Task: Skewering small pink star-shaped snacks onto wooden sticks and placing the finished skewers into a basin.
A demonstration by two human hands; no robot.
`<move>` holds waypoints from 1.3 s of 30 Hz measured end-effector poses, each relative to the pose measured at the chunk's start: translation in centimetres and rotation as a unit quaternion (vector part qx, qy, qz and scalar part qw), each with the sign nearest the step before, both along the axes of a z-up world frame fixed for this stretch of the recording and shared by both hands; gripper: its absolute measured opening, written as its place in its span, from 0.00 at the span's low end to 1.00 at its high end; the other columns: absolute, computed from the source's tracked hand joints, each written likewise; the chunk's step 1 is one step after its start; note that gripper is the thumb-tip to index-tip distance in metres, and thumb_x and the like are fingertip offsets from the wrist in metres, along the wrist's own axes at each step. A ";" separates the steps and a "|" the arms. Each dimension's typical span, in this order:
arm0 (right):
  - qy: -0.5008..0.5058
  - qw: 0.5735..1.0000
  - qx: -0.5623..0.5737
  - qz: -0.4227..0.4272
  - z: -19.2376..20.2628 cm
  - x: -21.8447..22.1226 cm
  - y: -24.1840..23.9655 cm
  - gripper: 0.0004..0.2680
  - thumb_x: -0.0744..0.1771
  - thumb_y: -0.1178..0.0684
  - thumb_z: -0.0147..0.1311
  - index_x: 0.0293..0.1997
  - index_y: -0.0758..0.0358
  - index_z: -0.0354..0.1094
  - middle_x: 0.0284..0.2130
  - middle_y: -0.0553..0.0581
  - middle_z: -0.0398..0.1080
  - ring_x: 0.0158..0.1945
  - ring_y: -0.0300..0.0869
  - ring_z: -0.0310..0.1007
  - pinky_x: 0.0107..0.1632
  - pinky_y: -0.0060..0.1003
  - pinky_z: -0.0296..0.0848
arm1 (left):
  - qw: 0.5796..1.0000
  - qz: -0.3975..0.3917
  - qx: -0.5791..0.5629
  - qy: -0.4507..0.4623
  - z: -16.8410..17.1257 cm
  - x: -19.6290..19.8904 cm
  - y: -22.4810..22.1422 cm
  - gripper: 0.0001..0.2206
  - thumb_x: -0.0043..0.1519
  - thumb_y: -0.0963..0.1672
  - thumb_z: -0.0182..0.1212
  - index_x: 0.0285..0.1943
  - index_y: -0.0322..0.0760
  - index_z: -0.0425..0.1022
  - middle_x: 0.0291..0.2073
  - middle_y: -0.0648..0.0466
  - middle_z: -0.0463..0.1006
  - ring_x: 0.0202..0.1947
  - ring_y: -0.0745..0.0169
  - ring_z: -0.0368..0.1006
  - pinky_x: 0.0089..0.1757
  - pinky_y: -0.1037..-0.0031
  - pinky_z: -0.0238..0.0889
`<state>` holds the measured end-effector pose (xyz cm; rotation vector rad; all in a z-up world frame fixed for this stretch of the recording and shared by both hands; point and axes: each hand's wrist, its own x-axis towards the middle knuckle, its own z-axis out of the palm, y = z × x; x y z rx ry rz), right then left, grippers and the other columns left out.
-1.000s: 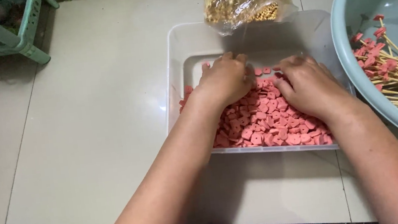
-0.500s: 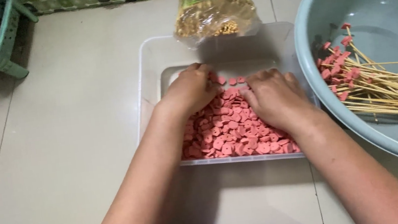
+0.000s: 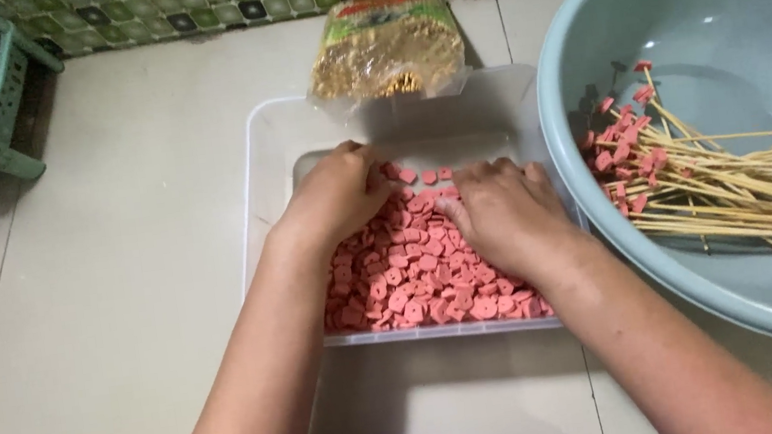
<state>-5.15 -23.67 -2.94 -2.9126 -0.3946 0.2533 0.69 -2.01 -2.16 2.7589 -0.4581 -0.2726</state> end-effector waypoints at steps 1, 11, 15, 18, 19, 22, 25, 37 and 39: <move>-0.004 1.000 0.001 0.000 0.1 -0.1 0.0 0.19 0.72 0.38 0.35 0.55 0.58 0.70 0.46 0.63 0.74 0.57 0.58 0.71 0.57 0.62 0.64 | 1.000 0.000 0.001 -0.004 0.1 -0.1 -0.1 0.20 0.61 0.48 0.63 0.57 0.31 0.77 0.55 0.36 0.76 0.53 0.36 0.77 0.50 0.54 0.71; 0.026 1.000 0.014 -0.002 0.5 0.1 -0.1 0.21 0.72 0.37 0.32 0.63 0.59 0.64 0.56 0.62 0.70 0.64 0.56 0.66 0.64 0.64 0.56 | 1.000 -0.001 -0.025 -0.016 1.4 -0.3 -0.3 0.16 0.64 0.47 0.60 0.56 0.34 0.78 0.49 0.41 0.80 0.48 0.42 0.80 0.48 0.58 0.74; 0.052 0.998 0.023 -0.012 0.5 -0.1 0.0 0.22 0.72 0.36 0.31 0.66 0.60 0.60 0.61 0.63 0.66 0.68 0.57 0.61 0.68 0.67 0.49 | 0.986 -0.023 -0.137 -0.095 2.8 -0.6 -0.9 0.10 0.66 0.43 0.58 0.53 0.35 0.79 0.41 0.44 0.82 0.43 0.51 0.81 0.42 0.67 0.77; 0.030 0.999 0.013 -0.009 -0.6 0.0 -0.3 0.20 0.72 0.37 0.34 0.64 0.59 0.63 0.58 0.62 0.68 0.66 0.55 0.63 0.69 0.66 0.49 | 0.963 -0.025 -0.177 -0.202 4.0 -1.2 -1.4 0.09 0.65 0.42 0.61 0.52 0.39 0.79 0.34 0.52 0.84 0.36 0.54 0.83 0.39 0.64 0.76; 0.028 0.999 0.015 -0.011 -0.6 -0.1 -0.3 0.20 0.72 0.37 0.34 0.64 0.59 0.63 0.58 0.62 0.68 0.66 0.55 0.63 0.69 0.66 0.49 | 0.963 -0.028 -0.176 -0.203 3.7 -1.0 -1.5 0.09 0.65 0.42 0.61 0.52 0.39 0.79 0.34 0.52 0.84 0.36 0.54 0.83 0.39 0.64 0.76; 0.028 1.000 0.002 -0.007 -0.4 -0.1 -0.2 0.20 0.72 0.36 0.35 0.64 0.57 0.62 0.57 0.61 0.69 0.65 0.53 0.63 0.69 0.67 0.49 | 0.938 -0.007 -0.169 -0.304 2.7 -0.5 -1.2 0.08 0.65 0.43 0.63 0.50 0.40 0.74 0.33 0.52 0.84 0.33 0.53 0.82 0.36 0.61 0.76; 0.037 0.999 0.007 -0.002 -0.2 -0.2 -0.2 0.20 0.72 0.37 0.34 0.65 0.58 0.62 0.57 0.62 0.69 0.65 0.53 0.64 0.70 0.67 0.48 | 0.929 0.012 -0.154 -0.337 1.7 -0.1 -0.5 0.09 0.65 0.42 0.62 0.52 0.38 0.71 0.30 0.50 0.84 0.29 0.51 0.82 0.33 0.62 0.75; 0.062 0.998 0.015 -0.009 0.6 -0.4 -0.1 0.22 0.72 0.37 0.32 0.68 0.61 0.60 0.62 0.66 0.66 0.69 0.55 0.61 0.71 0.67 0.43 | 0.920 0.084 -0.044 -0.381 2.1 0.7 -1.0 0.06 0.59 0.47 0.70 0.37 0.43 0.80 0.20 0.57 0.80 0.23 0.52 0.78 0.28 0.60 0.74; 0.064 0.998 0.013 -0.004 0.5 -0.3 -0.2 0.22 0.72 0.37 0.32 0.69 0.62 0.59 0.63 0.66 0.65 0.69 0.56 0.60 0.71 0.67 0.42 | 0.917 0.090 -0.020 -0.388 1.8 1.3 -0.8 0.07 0.58 0.47 0.72 0.35 0.44 0.81 0.21 0.58 0.79 0.23 0.53 0.78 0.28 0.61 0.74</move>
